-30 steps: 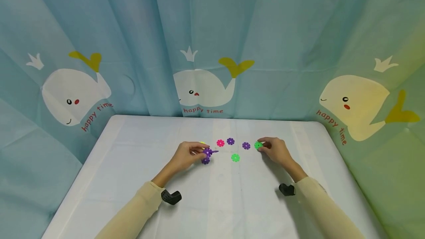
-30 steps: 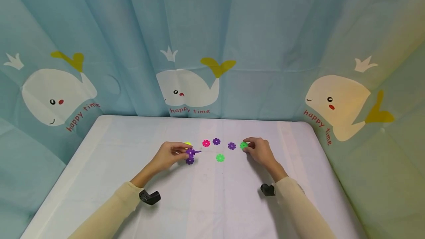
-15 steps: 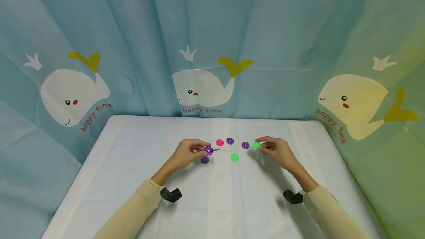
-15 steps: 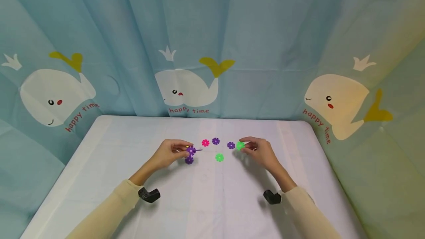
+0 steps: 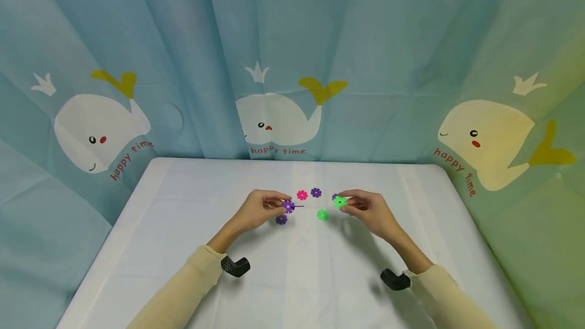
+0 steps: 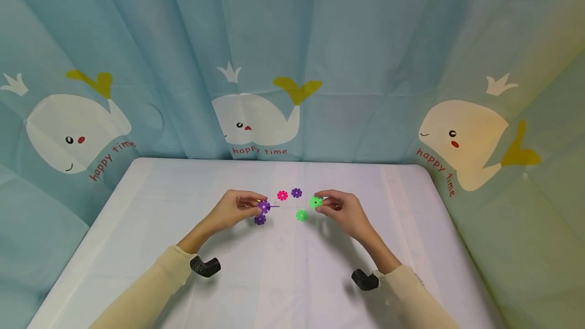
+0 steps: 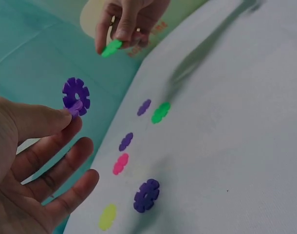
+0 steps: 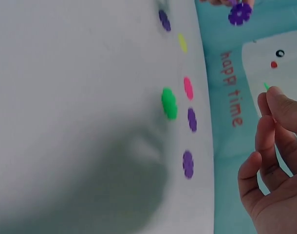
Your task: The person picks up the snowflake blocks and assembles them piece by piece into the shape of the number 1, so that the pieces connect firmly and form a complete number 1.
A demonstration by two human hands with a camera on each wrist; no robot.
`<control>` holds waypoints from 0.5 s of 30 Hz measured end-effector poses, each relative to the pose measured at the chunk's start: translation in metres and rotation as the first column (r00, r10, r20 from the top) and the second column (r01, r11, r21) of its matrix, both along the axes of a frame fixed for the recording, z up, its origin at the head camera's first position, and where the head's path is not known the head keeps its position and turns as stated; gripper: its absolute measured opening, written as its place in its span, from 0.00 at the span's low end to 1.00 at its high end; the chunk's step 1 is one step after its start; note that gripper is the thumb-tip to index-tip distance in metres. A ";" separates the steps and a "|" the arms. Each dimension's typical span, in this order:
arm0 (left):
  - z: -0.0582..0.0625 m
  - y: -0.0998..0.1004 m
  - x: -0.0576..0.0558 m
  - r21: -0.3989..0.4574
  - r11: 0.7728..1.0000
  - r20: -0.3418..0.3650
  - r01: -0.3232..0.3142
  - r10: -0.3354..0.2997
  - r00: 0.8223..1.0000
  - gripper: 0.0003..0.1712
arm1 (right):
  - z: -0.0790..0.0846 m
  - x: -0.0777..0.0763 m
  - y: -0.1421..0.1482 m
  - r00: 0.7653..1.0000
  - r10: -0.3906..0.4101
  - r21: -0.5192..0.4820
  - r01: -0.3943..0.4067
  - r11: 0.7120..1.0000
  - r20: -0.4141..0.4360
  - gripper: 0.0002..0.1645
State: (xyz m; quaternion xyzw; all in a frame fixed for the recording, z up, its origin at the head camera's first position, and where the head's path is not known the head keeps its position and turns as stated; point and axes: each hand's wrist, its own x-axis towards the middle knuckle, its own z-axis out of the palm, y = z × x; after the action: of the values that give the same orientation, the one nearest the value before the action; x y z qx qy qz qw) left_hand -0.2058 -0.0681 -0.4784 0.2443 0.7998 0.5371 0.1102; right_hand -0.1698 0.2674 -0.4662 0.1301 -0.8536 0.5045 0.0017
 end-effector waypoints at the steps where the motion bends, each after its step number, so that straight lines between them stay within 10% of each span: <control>1: 0.000 0.000 0.000 0.003 1.000 0.002 0.001 -0.001 1.000 0.15 | 0.000 0.001 -0.003 1.000 0.003 -0.012 -0.002 1.000 0.007 0.20; 15: 0.000 0.002 0.000 0.022 1.000 0.017 0.017 -0.017 1.000 0.16 | -0.010 0.004 -0.049 0.999 0.044 -0.140 -0.040 0.989 0.028 0.20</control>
State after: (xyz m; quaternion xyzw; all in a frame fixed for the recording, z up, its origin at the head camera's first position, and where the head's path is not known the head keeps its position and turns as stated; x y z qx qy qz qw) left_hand -0.2056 -0.0661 -0.4783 0.2476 0.7908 0.5469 0.1188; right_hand -0.1655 0.2184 -0.4767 0.1397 -0.8132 0.5649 -0.0133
